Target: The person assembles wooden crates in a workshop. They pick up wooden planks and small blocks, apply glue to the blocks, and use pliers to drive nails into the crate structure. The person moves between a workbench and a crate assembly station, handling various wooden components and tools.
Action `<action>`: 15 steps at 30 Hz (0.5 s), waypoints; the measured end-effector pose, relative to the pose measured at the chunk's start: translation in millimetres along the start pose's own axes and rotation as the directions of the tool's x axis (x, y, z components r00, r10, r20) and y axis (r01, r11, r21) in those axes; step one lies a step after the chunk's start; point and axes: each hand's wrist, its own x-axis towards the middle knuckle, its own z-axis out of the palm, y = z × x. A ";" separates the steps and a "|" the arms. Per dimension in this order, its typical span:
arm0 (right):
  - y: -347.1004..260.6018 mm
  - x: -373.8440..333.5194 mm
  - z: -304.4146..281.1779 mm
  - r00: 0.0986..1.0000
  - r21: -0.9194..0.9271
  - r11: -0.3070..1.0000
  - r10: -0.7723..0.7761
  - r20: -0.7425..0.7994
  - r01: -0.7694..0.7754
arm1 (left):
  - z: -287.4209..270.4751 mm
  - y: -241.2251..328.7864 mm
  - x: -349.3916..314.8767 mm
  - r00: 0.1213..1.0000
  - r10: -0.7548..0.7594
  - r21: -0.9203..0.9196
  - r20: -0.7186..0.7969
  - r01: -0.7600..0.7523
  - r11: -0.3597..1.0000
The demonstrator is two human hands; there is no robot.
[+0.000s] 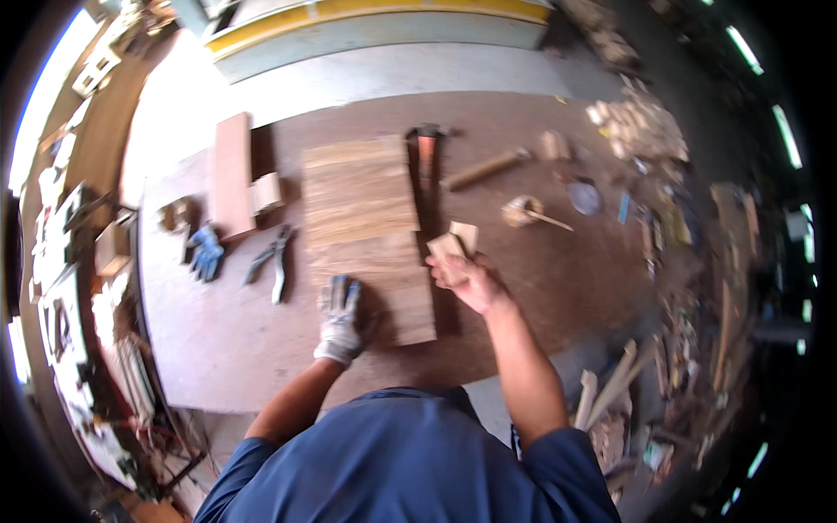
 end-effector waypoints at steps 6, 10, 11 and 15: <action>27.3 5.8 6.4 0.958 -0.669 0.740 -0.136 -0.254 -0.072 | -6.5 -2.2 2.1 0.998 0.032 -0.005 -0.060 -0.033 0.999; 43.1 -0.8 6.6 0.913 -0.822 0.501 -0.136 -0.383 -0.270 | -13.3 -16.4 8.7 0.992 0.047 -0.154 -0.117 -0.065 0.986; 54.2 2.0 -11.0 0.912 -0.871 0.385 -0.147 -0.383 -0.304 | -15.8 -25.1 14.1 0.989 -0.006 -0.156 -0.150 -0.017 0.988; 94.5 -3.0 -40.3 0.787 -0.921 -0.030 -0.531 -0.314 -0.388 | -59.2 -78.8 61.9 0.921 -0.241 -0.155 -0.306 0.202 0.967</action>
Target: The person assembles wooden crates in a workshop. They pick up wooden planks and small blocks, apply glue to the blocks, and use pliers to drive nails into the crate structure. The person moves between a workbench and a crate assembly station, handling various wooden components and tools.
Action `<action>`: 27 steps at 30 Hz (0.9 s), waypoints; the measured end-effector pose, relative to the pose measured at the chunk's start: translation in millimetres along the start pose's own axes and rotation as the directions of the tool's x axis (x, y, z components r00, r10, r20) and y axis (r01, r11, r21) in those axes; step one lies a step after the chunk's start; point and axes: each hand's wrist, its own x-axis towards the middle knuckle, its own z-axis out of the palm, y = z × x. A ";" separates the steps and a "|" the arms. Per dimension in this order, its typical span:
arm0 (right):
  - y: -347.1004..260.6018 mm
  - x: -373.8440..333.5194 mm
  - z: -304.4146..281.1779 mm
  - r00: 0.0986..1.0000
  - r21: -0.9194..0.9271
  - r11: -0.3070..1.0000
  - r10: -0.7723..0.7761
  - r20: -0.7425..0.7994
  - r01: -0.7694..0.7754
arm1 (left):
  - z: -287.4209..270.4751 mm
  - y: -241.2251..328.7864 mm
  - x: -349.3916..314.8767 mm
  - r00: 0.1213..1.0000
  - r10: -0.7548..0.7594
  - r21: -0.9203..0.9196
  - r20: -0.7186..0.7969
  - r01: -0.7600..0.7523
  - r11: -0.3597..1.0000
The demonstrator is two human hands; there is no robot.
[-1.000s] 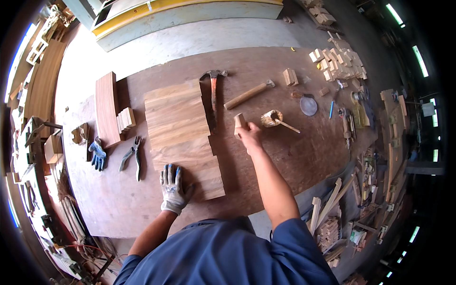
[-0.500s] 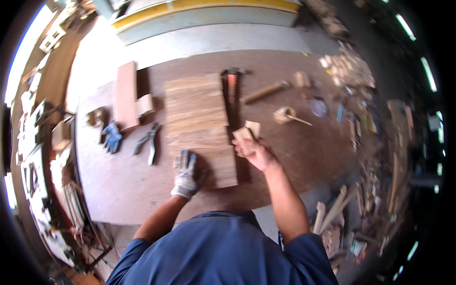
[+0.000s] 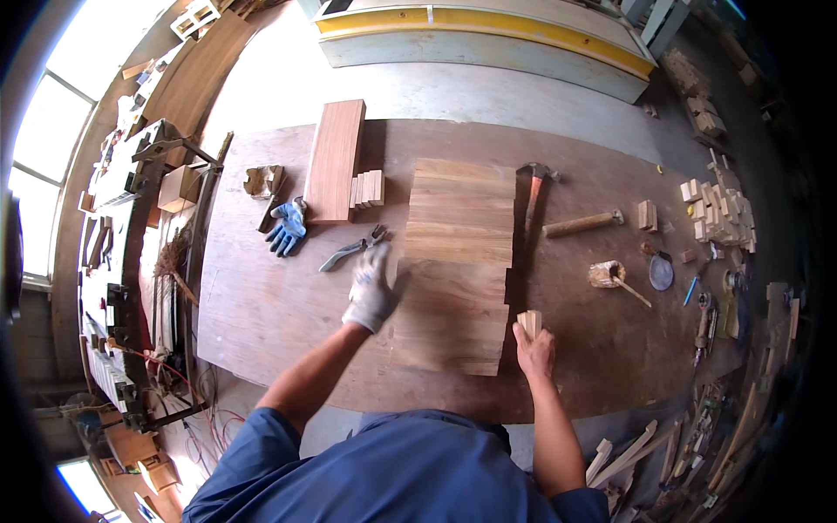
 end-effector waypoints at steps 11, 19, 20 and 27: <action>36.5 -13.5 18.5 0.996 0.093 0.992 -0.082 -0.039 0.086 | -13.5 -35.5 160.2 0.937 -0.341 0.381 -0.071 0.342 0.859; 38.1 -12.5 22.7 0.998 0.084 0.994 -0.063 -0.027 0.065 | 21.7 -43.0 162.1 0.973 -0.188 0.470 -0.134 0.229 0.852; 39.1 -12.6 23.2 0.998 0.084 0.995 -0.058 -0.023 0.060 | 22.4 -43.7 162.4 0.971 -0.199 0.458 -0.134 0.239 0.856; 33.2 -7.0 18.6 1.000 0.001 1.000 0.008 0.015 -0.008 | 21.1 -26.6 182.9 0.943 -0.331 0.455 -0.036 0.310 0.835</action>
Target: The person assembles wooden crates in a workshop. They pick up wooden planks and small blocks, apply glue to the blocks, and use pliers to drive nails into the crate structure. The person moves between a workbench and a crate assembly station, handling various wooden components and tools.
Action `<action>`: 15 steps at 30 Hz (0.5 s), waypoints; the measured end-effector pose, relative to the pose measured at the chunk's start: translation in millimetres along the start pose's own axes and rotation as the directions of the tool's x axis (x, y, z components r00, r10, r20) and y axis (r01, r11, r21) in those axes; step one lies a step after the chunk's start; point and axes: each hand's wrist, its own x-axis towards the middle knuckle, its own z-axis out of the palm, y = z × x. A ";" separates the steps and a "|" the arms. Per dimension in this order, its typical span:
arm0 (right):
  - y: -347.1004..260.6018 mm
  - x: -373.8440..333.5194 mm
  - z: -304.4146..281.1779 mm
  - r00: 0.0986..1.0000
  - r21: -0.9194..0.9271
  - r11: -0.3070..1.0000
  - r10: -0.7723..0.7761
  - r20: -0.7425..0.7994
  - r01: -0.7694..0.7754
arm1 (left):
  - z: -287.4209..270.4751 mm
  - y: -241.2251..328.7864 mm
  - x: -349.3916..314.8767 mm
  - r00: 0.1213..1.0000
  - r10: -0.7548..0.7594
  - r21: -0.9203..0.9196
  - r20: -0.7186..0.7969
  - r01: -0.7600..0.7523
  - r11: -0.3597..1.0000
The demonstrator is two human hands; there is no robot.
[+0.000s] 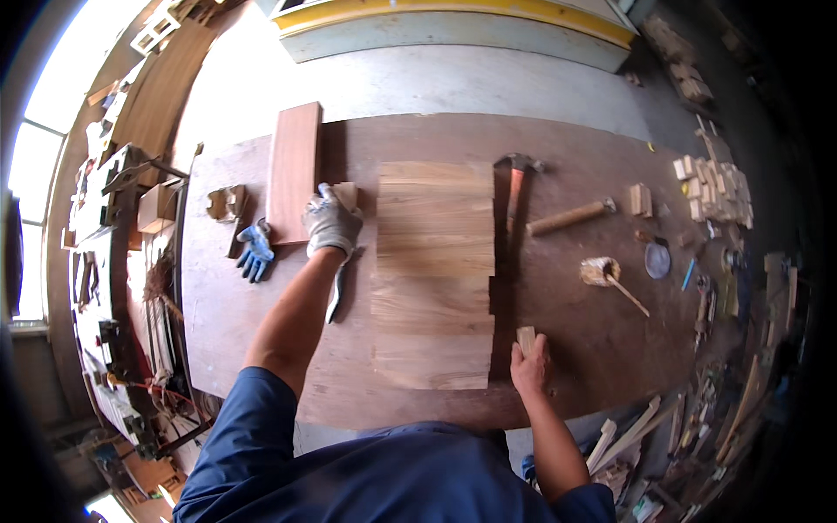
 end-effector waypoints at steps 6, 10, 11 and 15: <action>1.1 -0.9 0.8 1.000 0.018 1.000 -0.001 0.005 0.001 | -6.6 12.9 11.6 0.980 -0.101 -0.058 0.173 0.113 0.992; 10.6 -0.6 8.0 0.999 0.041 0.999 -0.034 -0.020 0.035 | -11.9 9.4 8.7 0.972 -0.137 -0.079 0.193 0.155 0.985; 9.2 0.9 7.7 0.999 0.044 0.999 -0.030 -0.015 0.030 | -17.6 10.7 7.2 0.958 -0.185 -0.157 0.220 0.222 0.962; 4.6 2.7 3.3 0.998 0.081 0.995 -0.053 -0.031 0.055 | -34.0 11.1 -30.0 0.997 -0.028 -0.343 -0.075 0.001 0.939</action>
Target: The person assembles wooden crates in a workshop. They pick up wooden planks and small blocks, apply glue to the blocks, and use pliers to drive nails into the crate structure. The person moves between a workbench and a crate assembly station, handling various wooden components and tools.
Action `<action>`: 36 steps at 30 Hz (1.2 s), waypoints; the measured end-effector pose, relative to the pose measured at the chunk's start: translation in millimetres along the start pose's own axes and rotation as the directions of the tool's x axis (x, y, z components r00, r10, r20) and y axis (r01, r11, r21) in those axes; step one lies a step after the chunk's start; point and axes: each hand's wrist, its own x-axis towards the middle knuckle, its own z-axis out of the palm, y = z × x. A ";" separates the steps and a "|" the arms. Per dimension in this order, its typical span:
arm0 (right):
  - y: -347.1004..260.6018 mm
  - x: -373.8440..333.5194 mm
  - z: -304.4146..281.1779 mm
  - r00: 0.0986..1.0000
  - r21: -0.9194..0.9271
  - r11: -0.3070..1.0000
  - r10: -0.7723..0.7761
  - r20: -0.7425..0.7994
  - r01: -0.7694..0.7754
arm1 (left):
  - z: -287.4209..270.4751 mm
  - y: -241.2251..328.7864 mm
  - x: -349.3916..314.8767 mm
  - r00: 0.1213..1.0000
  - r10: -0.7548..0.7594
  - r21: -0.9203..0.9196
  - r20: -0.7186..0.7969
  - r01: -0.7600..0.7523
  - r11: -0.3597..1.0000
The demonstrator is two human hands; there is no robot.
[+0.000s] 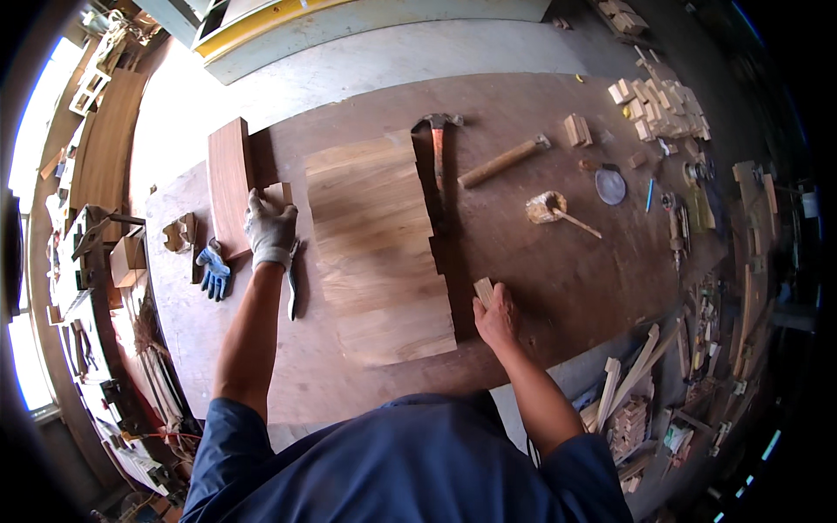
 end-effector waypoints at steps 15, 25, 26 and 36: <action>-124.9 -9.3 -10.8 0.987 0.195 0.971 -0.154 0.053 0.141 | 2.3 45.6 -250.9 0.902 0.228 -0.171 0.368 -0.175 0.970; -118.5 -18.2 -14.2 0.943 0.231 0.937 -0.300 0.146 0.263 | -13.5 -11.0 -240.0 0.748 0.357 -0.374 0.560 -0.156 0.914; -123.9 -20.0 -19.8 0.936 0.202 0.943 -0.302 0.179 0.266 | -10.1 -16.3 -236.5 0.735 0.366 -0.382 0.571 -0.157 0.911; -132.1 -2.1 -28.9 0.860 0.083 0.940 -0.338 0.382 0.332 | -11.9 -8.3 -209.7 0.651 0.456 -0.350 0.607 -0.296 0.889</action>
